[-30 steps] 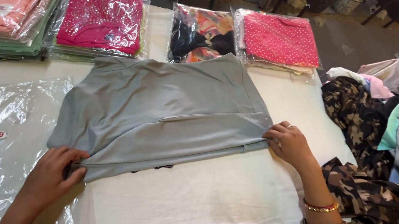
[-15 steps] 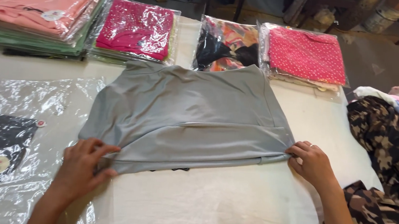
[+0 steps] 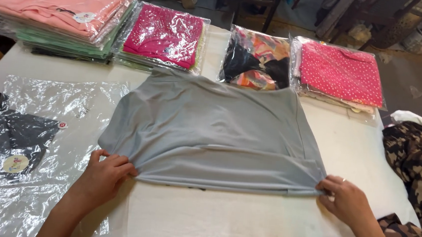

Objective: The person folds a gray zip-up hoodie on a white table. They smooth the garment, fold the sleeves inward, fold the bottom up, and then fold the top down to create a compact rectangle. The person also briefly handles a black garment and a plastic bag before focusing on the hoodie.

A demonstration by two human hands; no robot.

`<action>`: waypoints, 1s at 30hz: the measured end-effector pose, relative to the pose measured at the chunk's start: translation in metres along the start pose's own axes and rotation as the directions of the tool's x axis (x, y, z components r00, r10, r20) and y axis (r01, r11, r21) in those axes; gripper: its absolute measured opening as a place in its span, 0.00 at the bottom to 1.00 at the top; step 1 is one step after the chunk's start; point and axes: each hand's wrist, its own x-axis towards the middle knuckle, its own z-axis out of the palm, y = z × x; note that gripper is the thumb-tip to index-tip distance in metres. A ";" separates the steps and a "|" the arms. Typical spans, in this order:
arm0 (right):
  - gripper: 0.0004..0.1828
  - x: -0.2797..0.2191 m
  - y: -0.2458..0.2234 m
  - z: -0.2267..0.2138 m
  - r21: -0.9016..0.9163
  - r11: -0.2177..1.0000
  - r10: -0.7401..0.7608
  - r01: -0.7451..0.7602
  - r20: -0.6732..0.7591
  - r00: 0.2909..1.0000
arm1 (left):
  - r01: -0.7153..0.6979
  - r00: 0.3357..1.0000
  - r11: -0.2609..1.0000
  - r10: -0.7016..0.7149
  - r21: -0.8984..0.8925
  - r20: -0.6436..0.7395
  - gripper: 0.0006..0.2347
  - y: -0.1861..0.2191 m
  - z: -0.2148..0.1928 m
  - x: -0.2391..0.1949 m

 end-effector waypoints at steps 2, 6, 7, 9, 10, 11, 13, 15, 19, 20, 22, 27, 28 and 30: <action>0.14 -0.004 -0.004 0.001 0.085 0.990 0.100 -0.116 0.169 0.981 | 0.059 0.986 0.997 -0.050 -0.053 0.159 0.09 -0.003 0.001 0.000; 0.18 0.013 -0.017 -0.035 0.047 0.996 0.061 -0.079 0.306 0.950 | 0.102 0.960 0.993 -0.086 -0.050 0.265 0.10 0.002 -0.025 0.025; 0.27 0.021 -0.014 -0.037 0.105 0.991 0.043 -0.087 0.362 0.931 | 0.019 0.988 0.995 -0.004 -0.094 0.157 0.14 -0.004 -0.025 0.033; 0.36 0.044 -0.014 -0.041 0.162 0.982 0.025 -0.100 0.411 0.911 | -0.072 0.996 0.989 0.078 -0.126 0.040 0.18 -0.009 -0.031 0.059; 0.33 0.058 -0.017 -0.042 0.181 0.983 -0.043 -0.014 0.307 0.951 | -0.061 0.996 0.985 0.071 -0.161 0.057 0.18 -0.008 -0.036 0.075; 0.31 0.072 -0.019 -0.043 0.188 0.980 -0.108 0.071 0.198 0.974 | -0.050 0.995 0.980 0.066 -0.195 0.074 0.18 -0.008 -0.042 0.090; 0.27 0.115 -0.026 -0.039 0.191 0.976 -0.129 0.108 0.101 0.986 | -0.044 0.998 0.975 0.054 -0.217 0.040 0.17 -0.036 -0.026 0.139; 0.25 0.155 -0.037 -0.033 0.190 0.971 -0.145 0.142 0.002 0.989 | -0.041 0.999 0.971 0.044 -0.237 0.006 0.15 -0.065 -0.005 0.186; 0.28 0.218 -0.060 -0.011 0.234 0.937 -0.180 0.258 -0.308 0.934 | 0.198 0.888 0.917 -0.317 -0.346 -0.334 0.16 -0.121 0.060 0.263; 0.31 0.232 -0.064 -0.006 0.196 0.944 -0.184 0.267 -0.362 0.914 | 0.276 0.799 0.858 -0.455 -0.433 -0.394 0.19 -0.135 0.077 0.282; 0.31 0.243 -0.066 -0.002 0.171 0.966 -0.129 0.195 -0.336 0.933 | 0.354 0.734 0.771 -0.580 -0.530 -0.354 0.22 -0.129 0.067 0.288; 0.17 0.240 -0.046 0.018 0.122 0.990 -0.031 0.066 -0.267 0.963 | 0.459 0.739 0.574 -0.671 -0.679 -0.068 0.23 -0.111 0.060 0.275; 0.13 0.232 -0.040 0.018 0.112 0.989 -0.061 0.095 -0.276 0.959 | 0.272 0.862 0.643 -0.494 -0.716 -0.116 0.22 -0.114 0.065 0.271; 0.10 0.208 -0.029 0.013 0.103 0.987 -0.088 0.123 -0.287 0.954 | 0.071 0.940 0.670 -0.294 -0.739 -0.176 0.20 -0.105 0.058 0.244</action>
